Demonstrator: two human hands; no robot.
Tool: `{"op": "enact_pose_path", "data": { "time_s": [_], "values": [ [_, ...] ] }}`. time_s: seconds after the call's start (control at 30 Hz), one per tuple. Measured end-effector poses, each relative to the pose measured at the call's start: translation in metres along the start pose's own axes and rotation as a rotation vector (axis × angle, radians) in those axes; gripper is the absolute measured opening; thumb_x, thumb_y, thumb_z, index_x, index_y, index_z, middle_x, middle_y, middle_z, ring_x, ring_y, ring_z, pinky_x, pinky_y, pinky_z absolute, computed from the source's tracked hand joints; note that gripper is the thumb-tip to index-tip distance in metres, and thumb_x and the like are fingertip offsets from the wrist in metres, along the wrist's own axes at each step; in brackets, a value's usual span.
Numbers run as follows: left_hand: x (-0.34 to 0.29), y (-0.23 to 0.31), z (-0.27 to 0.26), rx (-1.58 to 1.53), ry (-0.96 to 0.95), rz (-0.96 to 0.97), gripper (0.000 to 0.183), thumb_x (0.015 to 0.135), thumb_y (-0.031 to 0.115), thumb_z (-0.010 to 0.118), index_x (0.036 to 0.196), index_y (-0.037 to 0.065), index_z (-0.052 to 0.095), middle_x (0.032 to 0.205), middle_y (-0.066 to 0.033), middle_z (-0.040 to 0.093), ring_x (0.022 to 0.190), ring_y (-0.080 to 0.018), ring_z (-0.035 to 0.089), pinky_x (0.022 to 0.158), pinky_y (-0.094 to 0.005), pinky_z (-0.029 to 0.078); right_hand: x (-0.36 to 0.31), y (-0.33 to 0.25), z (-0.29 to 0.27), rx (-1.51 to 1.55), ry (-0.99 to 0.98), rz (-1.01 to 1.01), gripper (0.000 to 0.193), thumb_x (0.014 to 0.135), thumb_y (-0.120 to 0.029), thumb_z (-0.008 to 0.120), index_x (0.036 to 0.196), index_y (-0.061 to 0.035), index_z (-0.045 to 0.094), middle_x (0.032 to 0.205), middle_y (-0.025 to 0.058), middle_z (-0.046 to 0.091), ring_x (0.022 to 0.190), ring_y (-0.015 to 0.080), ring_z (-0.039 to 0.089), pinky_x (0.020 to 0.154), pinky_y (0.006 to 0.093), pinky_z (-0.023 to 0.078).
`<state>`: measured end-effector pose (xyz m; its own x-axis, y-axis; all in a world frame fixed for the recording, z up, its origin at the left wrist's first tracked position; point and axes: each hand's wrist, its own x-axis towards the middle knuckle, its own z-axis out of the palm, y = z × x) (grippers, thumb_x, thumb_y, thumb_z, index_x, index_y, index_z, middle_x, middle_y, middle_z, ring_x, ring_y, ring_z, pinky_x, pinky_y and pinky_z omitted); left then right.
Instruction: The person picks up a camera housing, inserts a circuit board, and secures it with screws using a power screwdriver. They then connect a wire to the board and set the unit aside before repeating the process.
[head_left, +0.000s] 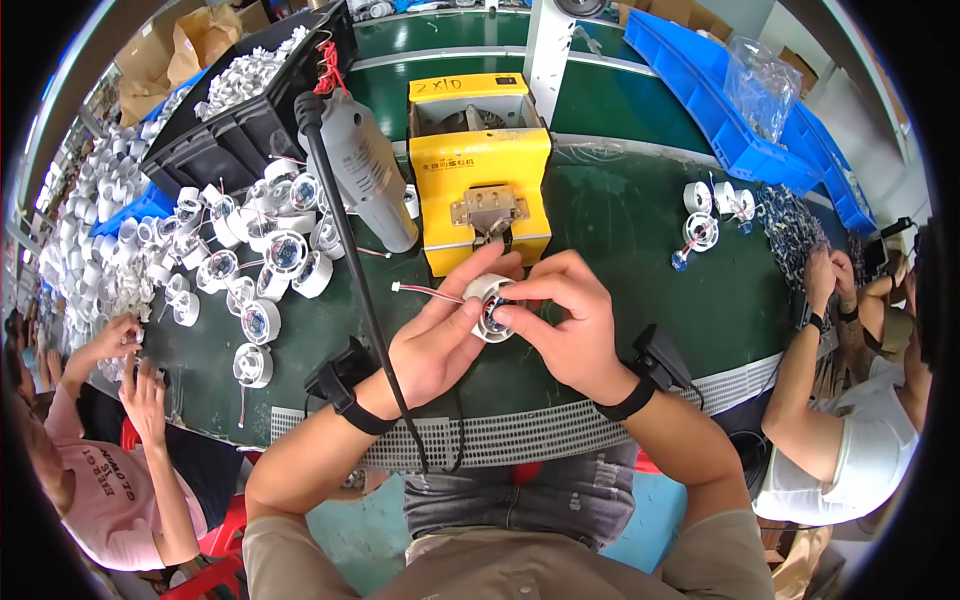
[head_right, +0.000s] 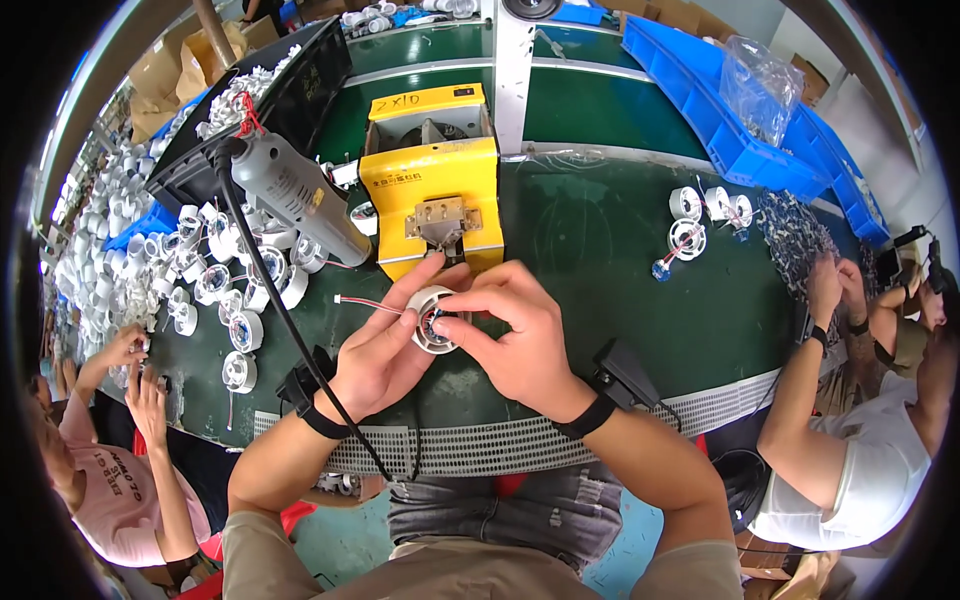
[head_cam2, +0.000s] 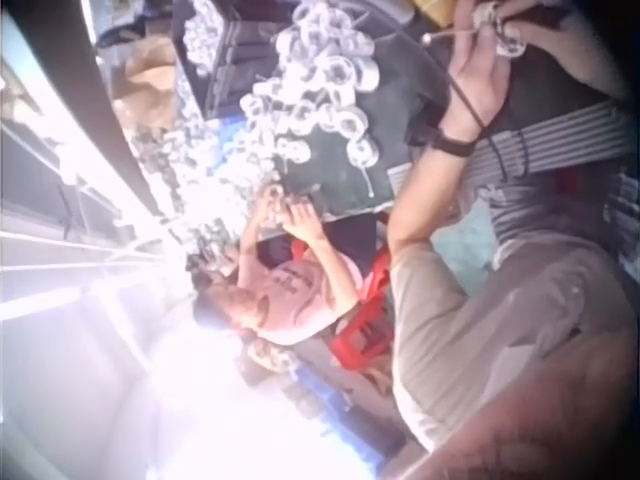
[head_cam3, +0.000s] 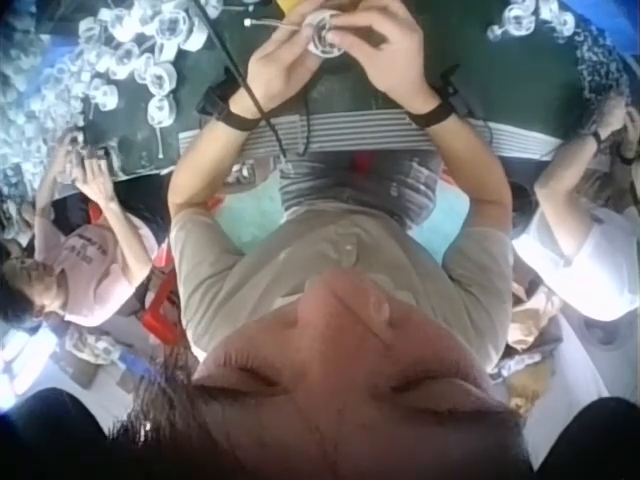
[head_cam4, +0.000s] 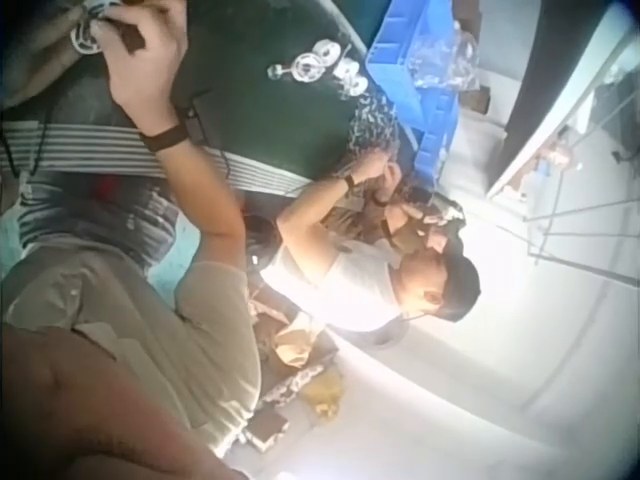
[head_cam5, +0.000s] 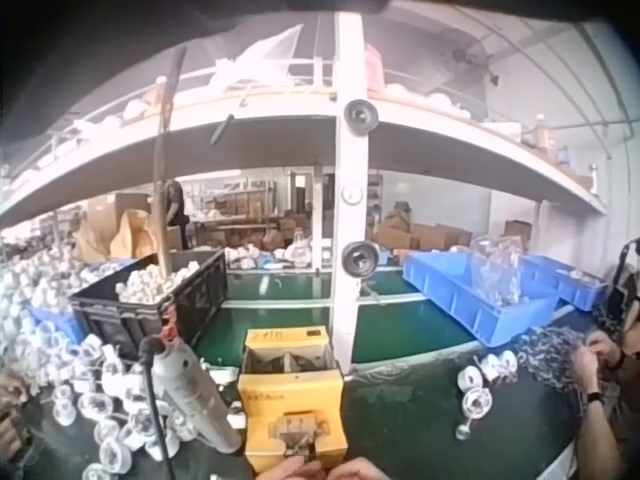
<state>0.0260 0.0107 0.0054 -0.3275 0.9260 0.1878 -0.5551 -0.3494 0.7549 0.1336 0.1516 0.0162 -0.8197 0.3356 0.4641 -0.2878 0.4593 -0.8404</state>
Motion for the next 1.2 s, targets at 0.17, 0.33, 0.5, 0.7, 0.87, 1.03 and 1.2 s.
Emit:
{"op": "enact_pose_path", "data": {
  "time_s": [0.17,0.33,0.5,0.7,0.87,1.03,1.2],
  "values": [
    [0.001,-0.004,0.006,-0.009,0.001,0.065,0.057,0.100,0.023,0.038,0.150,0.011,0.013,0.151,-0.0124,0.025,0.134,-0.0218,0.032,0.112,-0.0406,0.023,-0.001,0.012,0.011,0.346,0.087,0.087,0.031,0.077,0.001,0.073,0.102,-0.0011,0.055,0.110,0.0085,0.053,0.103,0.0155,0.055,0.092,0.0313,0.044],
    [0.001,0.003,-0.008,0.455,0.063,-0.045,0.058,0.098,0.015,0.049,0.148,0.007,0.021,0.137,-0.0103,0.042,0.123,-0.0175,0.043,0.103,-0.0340,0.036,0.003,0.011,0.006,0.350,-0.015,0.206,0.028,0.080,0.003,0.069,0.103,0.0004,0.055,0.102,0.0068,0.057,0.096,0.0150,0.060,0.084,0.0289,0.049],
    [0.006,0.005,-0.019,0.337,0.102,-0.174,0.045,0.091,0.007,0.058,0.133,0.000,0.042,0.116,-0.0083,0.056,0.102,-0.0179,0.058,0.080,-0.0351,0.058,0.015,0.009,-0.007,-0.235,-0.052,-0.120,0.018,0.077,-0.006,0.073,0.093,-0.0009,0.065,0.099,0.0110,0.063,0.084,0.0196,0.064,0.072,0.0299,0.052],
    [-0.002,0.011,-0.022,0.346,0.286,-0.258,0.038,0.093,0.014,0.055,0.129,0.002,0.046,0.108,-0.0062,0.059,0.091,-0.0171,0.062,0.076,-0.0325,0.057,0.068,-0.030,0.055,-0.218,0.289,-0.338,0.068,0.072,-0.022,0.076,0.129,-0.0043,0.043,0.108,0.0159,0.058,0.093,0.0375,0.059,0.080,0.0426,0.048],
    [-0.004,0.005,-0.050,0.362,0.238,-0.250,0.035,0.097,0.019,0.050,0.129,0.007,0.049,0.098,-0.0001,0.060,0.074,-0.0105,0.058,0.057,-0.0215,0.045,0.091,-0.031,0.098,-0.067,0.001,-0.031,0.079,0.076,-0.020,0.073,0.139,-0.0033,0.028,0.117,0.0212,0.055,0.104,0.0405,0.056,0.086,0.0443,0.046],
    [-0.002,0.009,-0.026,0.199,0.305,-0.257,0.038,0.094,0.014,0.052,0.129,0.001,0.045,0.118,-0.0139,0.058,0.102,-0.0276,0.062,0.079,-0.0394,0.058,0.092,-0.018,0.073,-0.237,0.488,-0.506,0.061,0.088,-0.024,0.064,0.134,-0.0033,0.031,0.094,0.0129,0.060,0.082,0.0256,0.061,0.071,0.0377,0.050],
    [0.009,0.011,-0.022,0.192,0.355,-0.403,0.028,0.091,0.005,0.051,0.119,-0.001,0.046,0.100,-0.0128,0.060,0.083,-0.0263,0.066,0.075,-0.0387,0.059,0.111,-0.038,0.033,0.360,0.547,-0.181,0.045,0.097,-0.033,0.047,0.127,-0.0004,0.035,0.059,0.0039,0.048,0.045,0.0124,0.047,0.044,0.0252,0.041]
  ]
}}
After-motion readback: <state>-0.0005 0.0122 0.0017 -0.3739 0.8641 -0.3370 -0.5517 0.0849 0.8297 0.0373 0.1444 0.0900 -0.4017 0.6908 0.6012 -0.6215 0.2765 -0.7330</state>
